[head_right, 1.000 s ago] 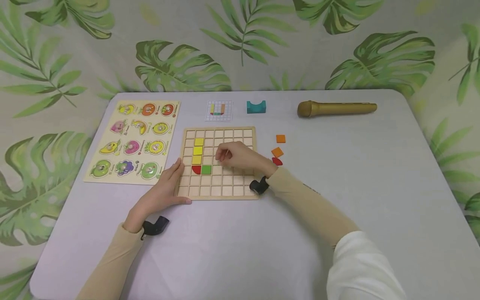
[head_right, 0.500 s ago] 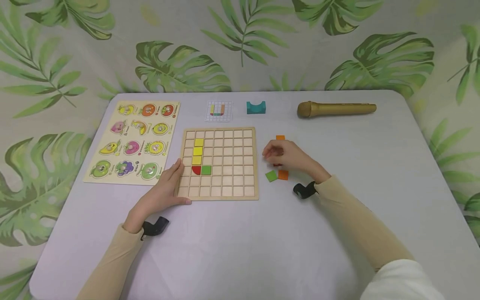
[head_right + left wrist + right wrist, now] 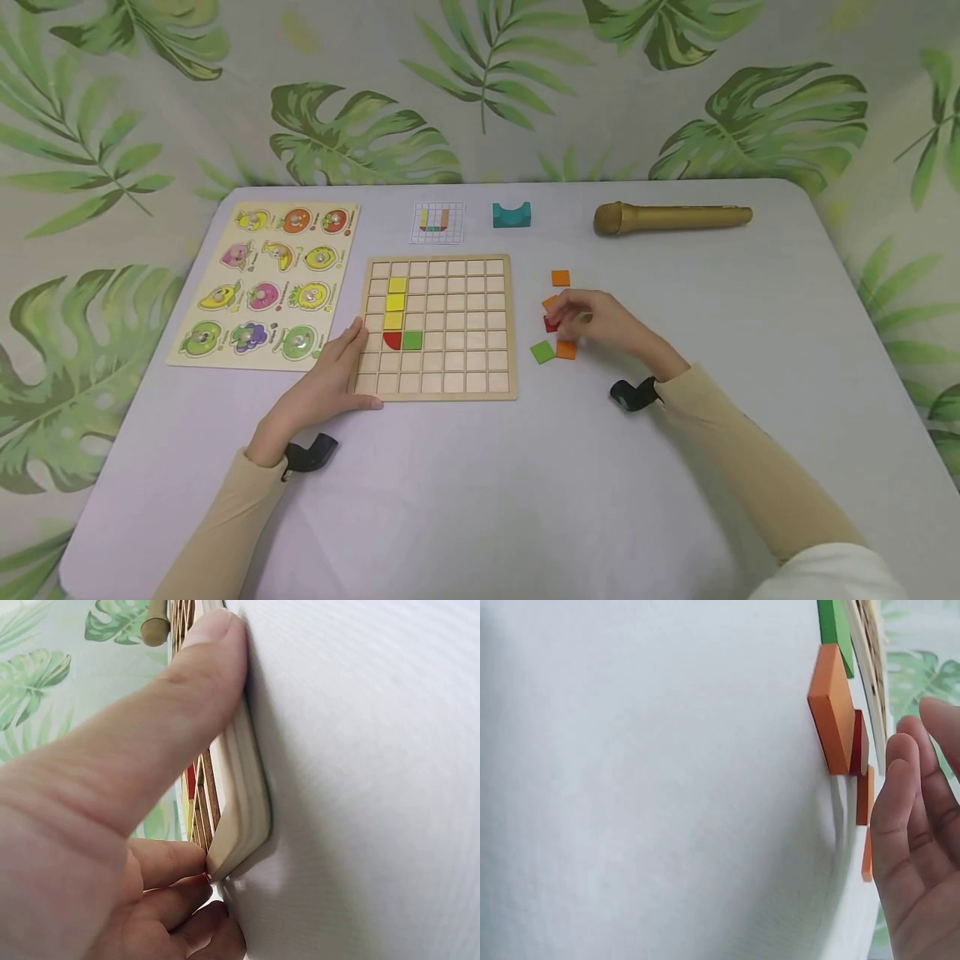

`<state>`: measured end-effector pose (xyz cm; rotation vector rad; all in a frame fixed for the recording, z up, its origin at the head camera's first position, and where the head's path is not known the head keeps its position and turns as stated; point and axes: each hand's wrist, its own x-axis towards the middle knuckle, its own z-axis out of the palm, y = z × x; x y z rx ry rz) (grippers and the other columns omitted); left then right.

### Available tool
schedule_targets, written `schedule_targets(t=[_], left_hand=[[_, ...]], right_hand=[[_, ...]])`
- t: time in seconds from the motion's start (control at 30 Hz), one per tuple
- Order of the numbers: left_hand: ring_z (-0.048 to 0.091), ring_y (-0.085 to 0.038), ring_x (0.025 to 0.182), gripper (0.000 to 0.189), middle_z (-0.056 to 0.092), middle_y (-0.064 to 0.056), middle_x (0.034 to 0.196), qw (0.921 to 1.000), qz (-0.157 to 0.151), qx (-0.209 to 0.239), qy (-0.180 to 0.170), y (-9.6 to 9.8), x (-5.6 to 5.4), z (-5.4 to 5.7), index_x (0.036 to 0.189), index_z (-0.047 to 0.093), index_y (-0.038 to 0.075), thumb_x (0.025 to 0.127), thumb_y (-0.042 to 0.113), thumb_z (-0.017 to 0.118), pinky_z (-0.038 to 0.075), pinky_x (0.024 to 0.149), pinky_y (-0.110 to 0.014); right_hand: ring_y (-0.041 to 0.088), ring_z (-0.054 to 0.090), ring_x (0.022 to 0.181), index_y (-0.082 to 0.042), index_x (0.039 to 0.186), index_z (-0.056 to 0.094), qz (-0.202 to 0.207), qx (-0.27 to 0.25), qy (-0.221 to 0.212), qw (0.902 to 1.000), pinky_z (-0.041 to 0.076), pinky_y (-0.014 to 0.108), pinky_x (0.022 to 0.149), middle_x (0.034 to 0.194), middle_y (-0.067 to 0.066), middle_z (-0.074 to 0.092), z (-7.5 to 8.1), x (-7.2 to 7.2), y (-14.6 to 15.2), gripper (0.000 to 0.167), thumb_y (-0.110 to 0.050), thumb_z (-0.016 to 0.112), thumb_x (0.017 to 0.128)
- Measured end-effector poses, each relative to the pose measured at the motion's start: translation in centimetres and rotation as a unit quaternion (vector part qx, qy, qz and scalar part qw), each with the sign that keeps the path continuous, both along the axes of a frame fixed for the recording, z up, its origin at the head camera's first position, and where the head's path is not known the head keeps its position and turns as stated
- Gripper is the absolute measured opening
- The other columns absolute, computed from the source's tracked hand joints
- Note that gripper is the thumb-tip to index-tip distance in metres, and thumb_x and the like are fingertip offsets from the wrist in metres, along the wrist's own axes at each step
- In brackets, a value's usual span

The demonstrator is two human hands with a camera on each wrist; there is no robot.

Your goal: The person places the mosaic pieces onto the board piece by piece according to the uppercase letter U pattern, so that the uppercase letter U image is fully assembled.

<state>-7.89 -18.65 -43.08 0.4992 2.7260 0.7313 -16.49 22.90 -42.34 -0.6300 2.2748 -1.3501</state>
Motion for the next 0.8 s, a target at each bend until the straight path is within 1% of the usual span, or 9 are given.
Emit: schedule_targets(t=[0.1,0.27,0.4,0.53,0.67,0.8], left_hand=[[0.014,-0.043,0.140,0.111,0.004,-0.026,0.156,1.0000,-0.001,0.000,0.001,0.0,0.0,0.0,0.146,0.016,-0.015,0.071,0.031,0.085,0.021,0.111,-0.048],[0.014,-0.042,0.140,0.110,0.004,-0.026,0.156,1.0000,0.000,0.001,0.002,0.0,0.0,-0.1,0.146,0.017,-0.014,0.071,0.031,0.085,0.021,0.111,-0.047],[0.014,-0.042,0.140,0.110,0.004,-0.026,0.155,1.0000,0.000,0.003,0.003,0.0,0.0,-0.2,0.146,0.017,-0.014,0.071,0.030,0.085,0.021,0.111,-0.047],[0.014,-0.042,0.140,0.110,0.004,-0.026,0.156,1.0000,0.000,0.003,0.003,-0.1,-0.1,-0.2,0.146,0.017,-0.014,0.071,0.030,0.085,0.021,0.111,-0.048],[0.013,-0.041,0.140,0.111,0.004,-0.025,0.156,1.0000,0.002,0.002,0.001,-0.1,-0.1,-0.2,0.146,0.017,-0.014,0.071,0.031,0.085,0.020,0.111,-0.047],[0.013,-0.042,0.140,0.111,0.004,-0.026,0.156,1.0000,0.000,0.001,0.002,-0.1,-0.1,-0.3,0.146,0.017,-0.014,0.070,0.031,0.085,0.020,0.111,-0.047]], right_hand=[[0.024,0.059,0.086,0.002,0.103,0.064,0.008,0.003,-0.004,1.0000,0.050,0.025,0.075,0.101,0.015,0.064,0.0,0.4,-0.3,0.017,0.004,0.066,0.087],[0.023,0.056,0.089,-0.003,0.102,0.066,0.018,0.028,0.018,0.9993,0.047,0.028,0.074,0.098,0.009,0.065,-0.5,0.8,-0.8,0.017,0.002,0.068,0.086],[0.021,0.053,0.088,-0.005,0.100,0.066,0.023,0.050,0.035,0.9979,0.045,0.028,0.073,0.095,0.005,0.063,-0.8,1.2,-1.2,0.017,0.002,0.068,0.085],[0.020,0.052,0.087,-0.007,0.098,0.067,0.032,0.074,0.070,0.9943,0.046,0.028,0.071,0.094,0.002,0.062,-0.9,1.4,-1.7,0.020,0.005,0.069,0.083],[0.020,0.053,0.085,-0.006,0.096,0.066,0.045,0.081,0.108,0.9899,0.048,0.031,0.070,0.094,0.002,0.063,-0.7,1.6,-2.1,0.023,0.009,0.071,0.079],[0.020,0.055,0.084,-0.006,0.094,0.065,0.045,0.089,0.122,0.9874,0.049,0.033,0.070,0.093,0.002,0.063,-0.6,1.6,-2.2,0.024,0.010,0.073,0.077]])
